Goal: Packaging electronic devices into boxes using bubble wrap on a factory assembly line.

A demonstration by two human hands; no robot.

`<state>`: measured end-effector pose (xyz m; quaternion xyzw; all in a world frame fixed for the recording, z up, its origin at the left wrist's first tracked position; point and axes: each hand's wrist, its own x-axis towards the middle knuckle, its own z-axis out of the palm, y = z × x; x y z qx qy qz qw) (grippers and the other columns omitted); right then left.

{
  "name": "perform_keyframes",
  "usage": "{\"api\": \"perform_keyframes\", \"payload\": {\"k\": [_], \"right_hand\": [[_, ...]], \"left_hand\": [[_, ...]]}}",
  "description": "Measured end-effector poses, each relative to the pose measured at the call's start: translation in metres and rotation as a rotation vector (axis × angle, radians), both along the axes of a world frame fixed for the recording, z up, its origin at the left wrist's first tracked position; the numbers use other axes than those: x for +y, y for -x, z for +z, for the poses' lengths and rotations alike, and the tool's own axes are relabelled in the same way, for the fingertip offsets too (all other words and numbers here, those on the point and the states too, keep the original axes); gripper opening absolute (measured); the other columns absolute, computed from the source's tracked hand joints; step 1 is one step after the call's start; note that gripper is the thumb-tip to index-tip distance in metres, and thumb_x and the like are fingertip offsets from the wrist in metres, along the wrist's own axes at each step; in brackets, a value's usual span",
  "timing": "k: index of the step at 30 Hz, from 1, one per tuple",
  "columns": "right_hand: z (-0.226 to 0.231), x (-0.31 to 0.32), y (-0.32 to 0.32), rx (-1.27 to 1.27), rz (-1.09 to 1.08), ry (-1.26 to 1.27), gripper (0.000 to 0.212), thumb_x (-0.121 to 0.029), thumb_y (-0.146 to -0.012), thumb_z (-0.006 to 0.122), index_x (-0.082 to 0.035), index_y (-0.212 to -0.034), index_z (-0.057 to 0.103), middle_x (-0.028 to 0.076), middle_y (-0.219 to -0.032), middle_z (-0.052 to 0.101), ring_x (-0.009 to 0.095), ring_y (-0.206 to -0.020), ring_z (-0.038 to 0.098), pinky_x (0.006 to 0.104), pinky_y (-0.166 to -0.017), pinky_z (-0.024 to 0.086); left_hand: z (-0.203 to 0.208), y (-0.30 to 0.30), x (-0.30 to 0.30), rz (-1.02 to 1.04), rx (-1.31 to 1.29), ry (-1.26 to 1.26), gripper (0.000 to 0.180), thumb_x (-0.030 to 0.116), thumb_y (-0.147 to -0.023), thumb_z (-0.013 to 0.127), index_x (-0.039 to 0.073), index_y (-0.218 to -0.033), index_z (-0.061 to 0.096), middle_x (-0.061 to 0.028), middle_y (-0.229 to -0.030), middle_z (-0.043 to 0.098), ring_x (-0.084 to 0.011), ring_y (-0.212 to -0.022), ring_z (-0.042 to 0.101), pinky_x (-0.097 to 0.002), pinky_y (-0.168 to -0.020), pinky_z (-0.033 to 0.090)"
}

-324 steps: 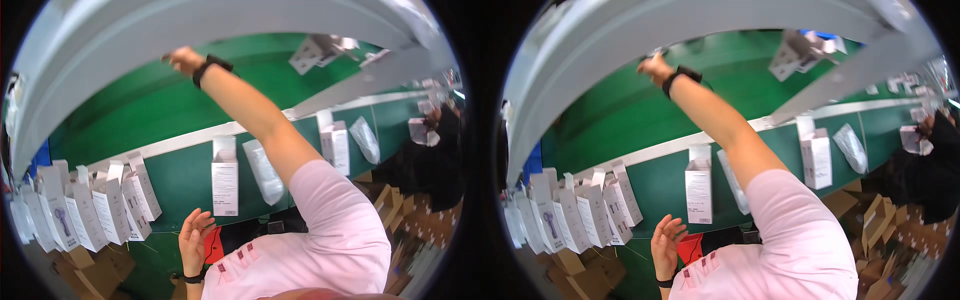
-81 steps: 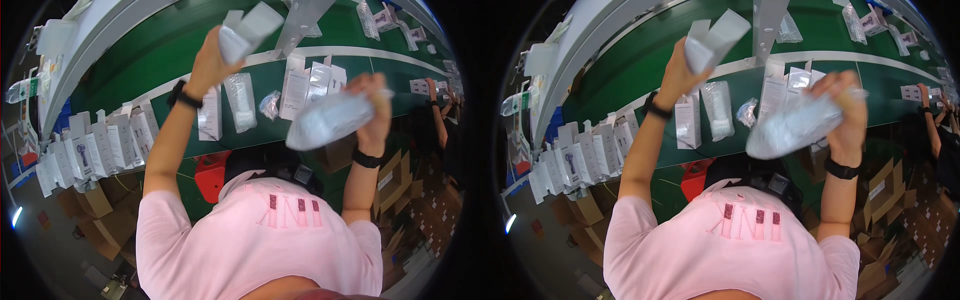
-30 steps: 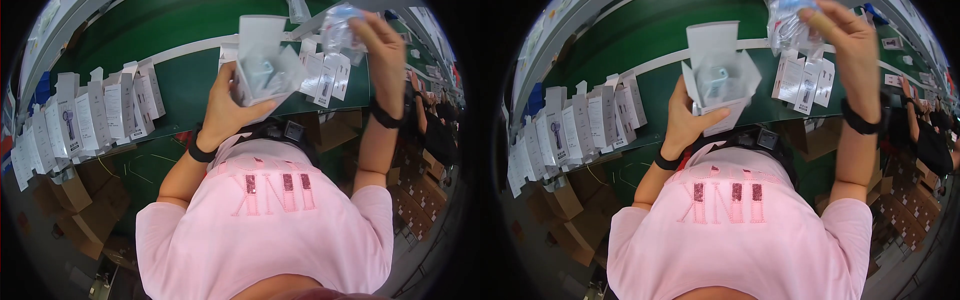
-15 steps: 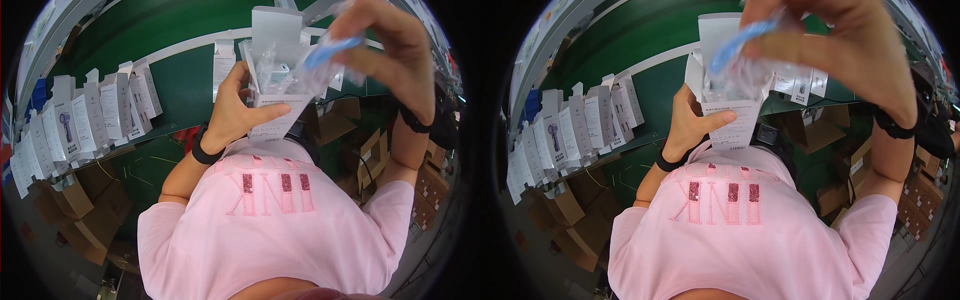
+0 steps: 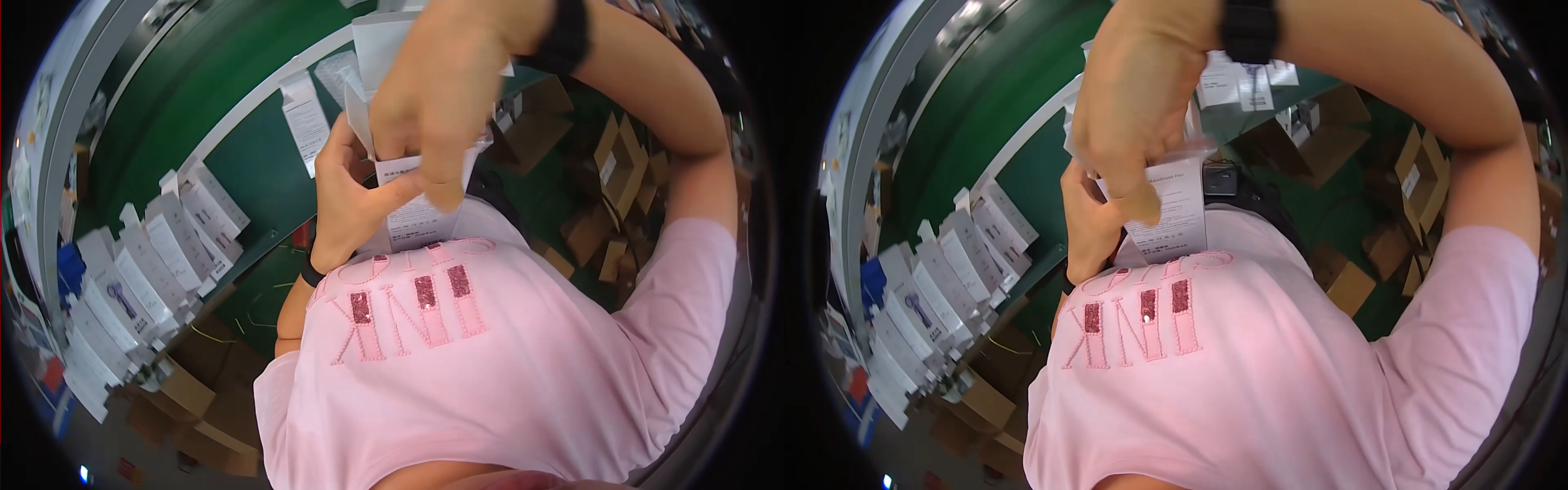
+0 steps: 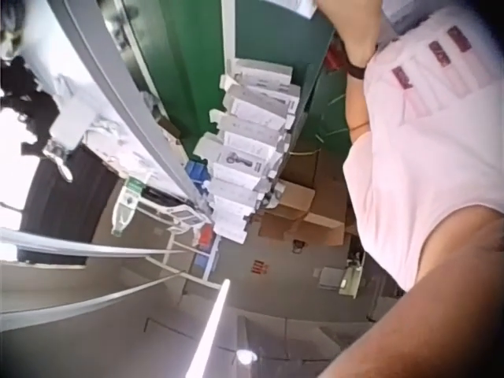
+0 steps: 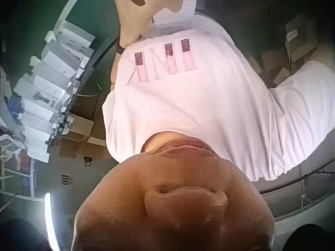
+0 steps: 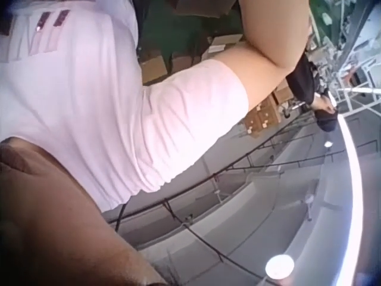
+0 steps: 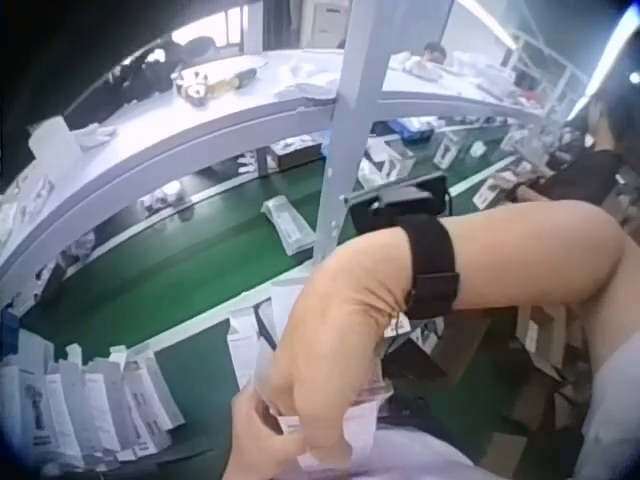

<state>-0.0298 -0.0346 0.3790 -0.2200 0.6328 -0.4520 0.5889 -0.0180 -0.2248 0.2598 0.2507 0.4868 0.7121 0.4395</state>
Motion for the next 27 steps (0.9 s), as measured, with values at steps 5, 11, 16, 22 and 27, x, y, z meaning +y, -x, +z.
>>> {"api": "perform_keyframes", "payload": {"k": [5,11,16,22,27], "right_hand": [[0.021,0.024,-0.023,0.211,-0.197,-0.181,0.031,-0.025,-0.082,0.059,0.006,-0.083,0.059,0.010,-0.071,0.053,0.022,-0.067,0.051,0.0321,-0.059,0.041],[0.060,0.017,-0.037,0.504,-0.233,-0.594,0.026,-0.018,-0.082,0.061,0.001,-0.100,0.062,0.013,-0.089,0.064,0.025,-0.082,0.063,0.0335,-0.074,0.051],[0.020,0.026,-0.029,0.061,-0.249,-0.413,0.037,-0.009,-0.073,0.070,0.006,-0.106,0.063,0.011,-0.090,0.069,0.018,-0.086,0.066,0.0280,-0.078,0.052],[0.010,0.026,-0.029,0.131,-0.299,-0.316,0.028,-0.008,-0.082,0.066,0.003,-0.107,0.061,0.011,-0.104,0.066,0.015,-0.089,0.062,0.0277,-0.083,0.049],[-0.015,0.036,-0.091,0.718,-1.418,-0.489,0.071,-0.025,-0.083,0.072,-0.005,-0.143,0.039,0.014,-0.133,0.051,0.023,-0.116,0.053,0.0361,-0.099,0.043]], "left_hand": [[-0.013,-0.002,0.007,0.070,-0.075,0.172,0.062,0.009,-0.071,0.082,-0.002,-0.123,0.049,-0.0098,-0.113,0.061,-0.0173,-0.102,0.060,-0.0317,-0.090,0.047],[-0.001,-0.005,0.013,0.061,-0.032,0.087,0.061,0.014,-0.072,0.083,-0.001,-0.121,0.050,-0.0109,-0.110,0.062,-0.0186,-0.101,0.061,-0.0343,-0.087,0.050],[-0.011,-0.015,0.020,0.016,0.019,0.093,0.063,0.020,-0.069,0.085,0.000,-0.119,0.052,-0.0119,-0.106,0.062,-0.0182,-0.096,0.062,-0.0333,-0.084,0.050],[-0.014,-0.011,0.017,0.110,-0.017,0.015,0.074,0.015,-0.069,0.085,0.001,-0.126,0.039,-0.0157,-0.110,0.060,-0.0210,-0.098,0.062,-0.0329,-0.085,0.051],[-0.017,-0.013,0.010,0.393,-0.059,-0.119,0.092,0.020,-0.067,0.088,0.005,-0.133,0.026,-0.0131,-0.110,0.056,-0.0222,-0.101,0.060,-0.0330,-0.084,0.052]]}}
